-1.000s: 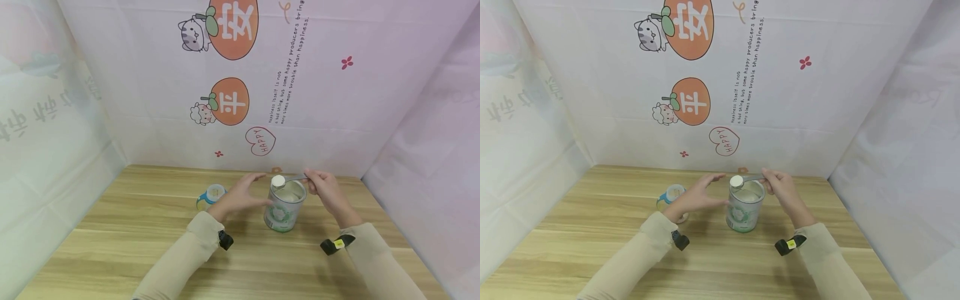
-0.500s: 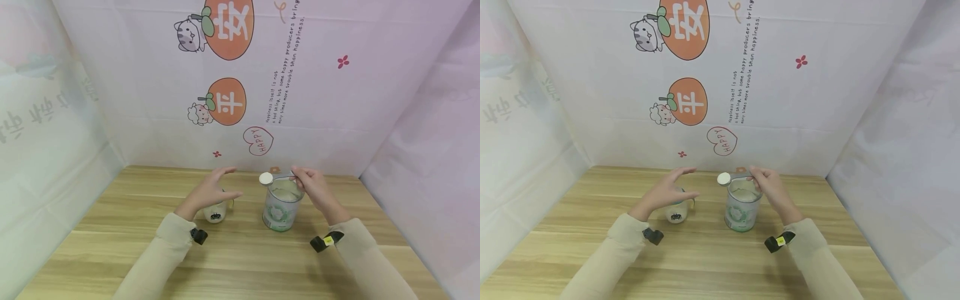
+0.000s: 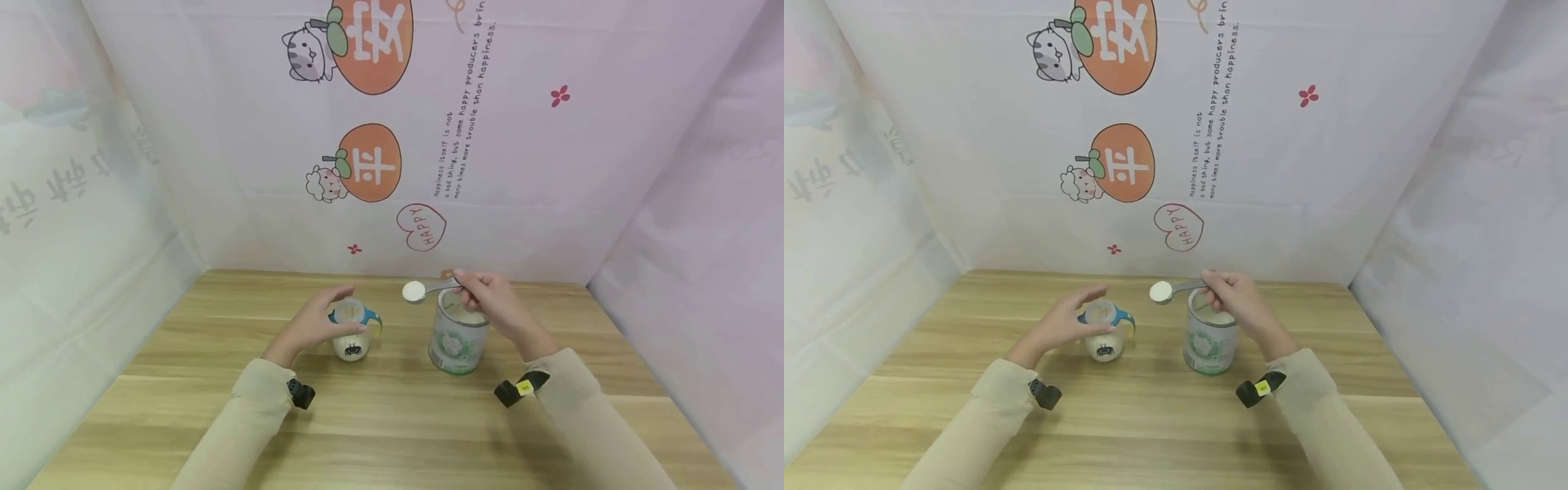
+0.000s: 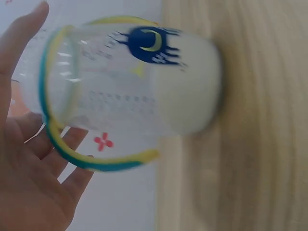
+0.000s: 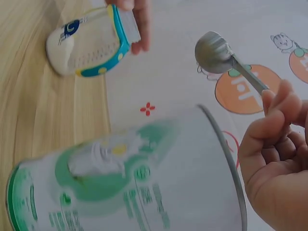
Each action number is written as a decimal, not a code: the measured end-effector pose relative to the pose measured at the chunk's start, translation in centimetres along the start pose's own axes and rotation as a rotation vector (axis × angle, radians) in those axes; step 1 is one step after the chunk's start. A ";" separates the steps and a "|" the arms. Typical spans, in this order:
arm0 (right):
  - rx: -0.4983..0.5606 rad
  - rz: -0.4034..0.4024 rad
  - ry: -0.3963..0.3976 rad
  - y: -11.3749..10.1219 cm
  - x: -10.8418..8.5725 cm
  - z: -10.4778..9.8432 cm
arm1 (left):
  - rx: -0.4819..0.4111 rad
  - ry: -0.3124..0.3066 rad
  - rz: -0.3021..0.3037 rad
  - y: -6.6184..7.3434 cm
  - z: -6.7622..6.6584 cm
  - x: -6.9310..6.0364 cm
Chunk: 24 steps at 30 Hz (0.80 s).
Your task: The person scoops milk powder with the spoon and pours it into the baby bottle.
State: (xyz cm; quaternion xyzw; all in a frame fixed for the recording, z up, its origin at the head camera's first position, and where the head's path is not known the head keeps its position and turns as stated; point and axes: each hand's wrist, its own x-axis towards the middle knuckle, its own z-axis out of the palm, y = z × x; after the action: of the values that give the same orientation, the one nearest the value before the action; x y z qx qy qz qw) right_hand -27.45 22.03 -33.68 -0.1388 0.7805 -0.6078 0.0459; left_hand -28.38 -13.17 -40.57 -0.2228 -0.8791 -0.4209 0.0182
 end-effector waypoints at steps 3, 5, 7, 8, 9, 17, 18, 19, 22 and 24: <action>0.015 0.005 -0.023 -0.4 0.2 0.7 | -0.046 -0.008 -0.006 -0.6 0.3 0.0; 0.031 0.007 -0.036 -0.6 0.3 1.2 | -0.090 -0.012 -0.016 -0.9 0.4 -0.1; 0.044 0.009 -0.045 -0.8 0.4 1.8 | -0.135 -0.018 -0.021 -1.0 0.5 -0.2; 0.050 0.011 -0.049 -0.9 0.5 2.1 | -0.156 -0.022 -0.030 -1.1 0.6 -0.2; 0.056 0.011 -0.051 -1.0 0.5 2.4 | -0.173 -0.025 -0.036 -1.2 0.6 -0.3; 0.091 0.013 -0.050 -1.6 1.0 4.9 | -0.245 -0.011 -0.105 -2.1 1.3 -0.7; 0.094 0.008 -0.051 -1.6 1.1 5.2 | -0.249 -0.007 -0.110 -2.3 1.4 -0.7; 0.094 0.003 -0.053 -1.6 1.2 5.5 | -0.250 -0.004 -0.109 -2.4 1.5 -0.6; 0.101 -0.026 -0.064 -1.5 1.4 6.4 | -0.260 -0.004 -0.109 -2.6 1.6 -0.6; 0.107 -0.049 -0.069 -1.5 1.4 7.0 | -0.272 -0.008 -0.114 -2.6 1.6 -0.6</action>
State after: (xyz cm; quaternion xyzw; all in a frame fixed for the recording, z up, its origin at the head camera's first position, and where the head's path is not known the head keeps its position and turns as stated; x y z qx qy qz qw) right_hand -26.91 14.78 -33.86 -0.1759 0.7414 -0.6443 0.0655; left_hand -28.62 -13.62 -43.66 -0.1743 -0.8252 -0.5358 -0.0395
